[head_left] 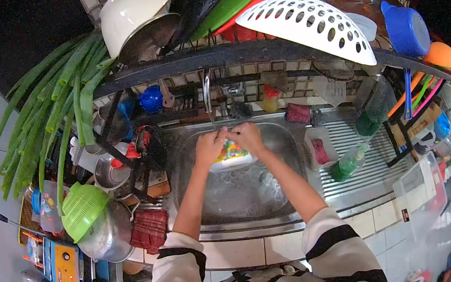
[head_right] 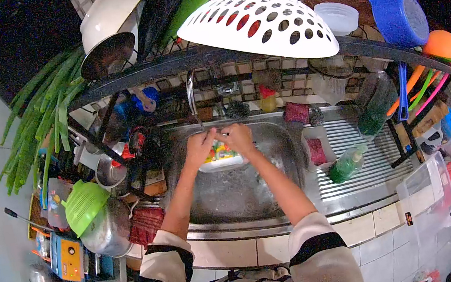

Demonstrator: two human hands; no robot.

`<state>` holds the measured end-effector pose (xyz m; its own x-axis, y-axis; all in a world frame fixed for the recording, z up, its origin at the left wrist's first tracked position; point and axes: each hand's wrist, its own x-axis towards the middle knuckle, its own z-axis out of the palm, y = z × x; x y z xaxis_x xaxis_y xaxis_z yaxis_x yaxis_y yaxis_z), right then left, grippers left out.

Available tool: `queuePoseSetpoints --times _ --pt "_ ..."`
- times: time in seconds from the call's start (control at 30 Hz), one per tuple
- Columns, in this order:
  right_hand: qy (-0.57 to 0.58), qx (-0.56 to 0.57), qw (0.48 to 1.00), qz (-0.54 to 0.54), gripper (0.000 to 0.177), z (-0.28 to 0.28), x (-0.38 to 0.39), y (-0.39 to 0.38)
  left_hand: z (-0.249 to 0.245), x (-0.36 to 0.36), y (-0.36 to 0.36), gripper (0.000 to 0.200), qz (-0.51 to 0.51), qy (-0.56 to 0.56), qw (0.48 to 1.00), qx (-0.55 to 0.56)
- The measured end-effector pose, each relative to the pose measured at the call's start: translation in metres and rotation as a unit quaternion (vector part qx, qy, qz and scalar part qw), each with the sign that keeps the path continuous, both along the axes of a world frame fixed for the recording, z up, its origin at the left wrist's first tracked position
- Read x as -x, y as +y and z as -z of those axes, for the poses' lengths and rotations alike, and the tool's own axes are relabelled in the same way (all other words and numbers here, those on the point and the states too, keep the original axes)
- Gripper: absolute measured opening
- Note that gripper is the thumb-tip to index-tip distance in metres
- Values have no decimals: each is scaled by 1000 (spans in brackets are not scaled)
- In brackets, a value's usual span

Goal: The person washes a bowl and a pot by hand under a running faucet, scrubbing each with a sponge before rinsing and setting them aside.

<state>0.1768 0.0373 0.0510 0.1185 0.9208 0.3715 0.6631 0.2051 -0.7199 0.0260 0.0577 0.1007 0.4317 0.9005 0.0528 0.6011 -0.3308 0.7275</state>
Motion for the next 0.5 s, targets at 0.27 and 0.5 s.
queuePoseSetpoints --times 0.27,0.5 --pt "-210 -248 946 5 33 6 31 -19 74 40 7 35 30 -178 951 -250" --pt "240 242 909 -240 27 18 13 39 68 43 -2 44 -105 -132 961 -220"
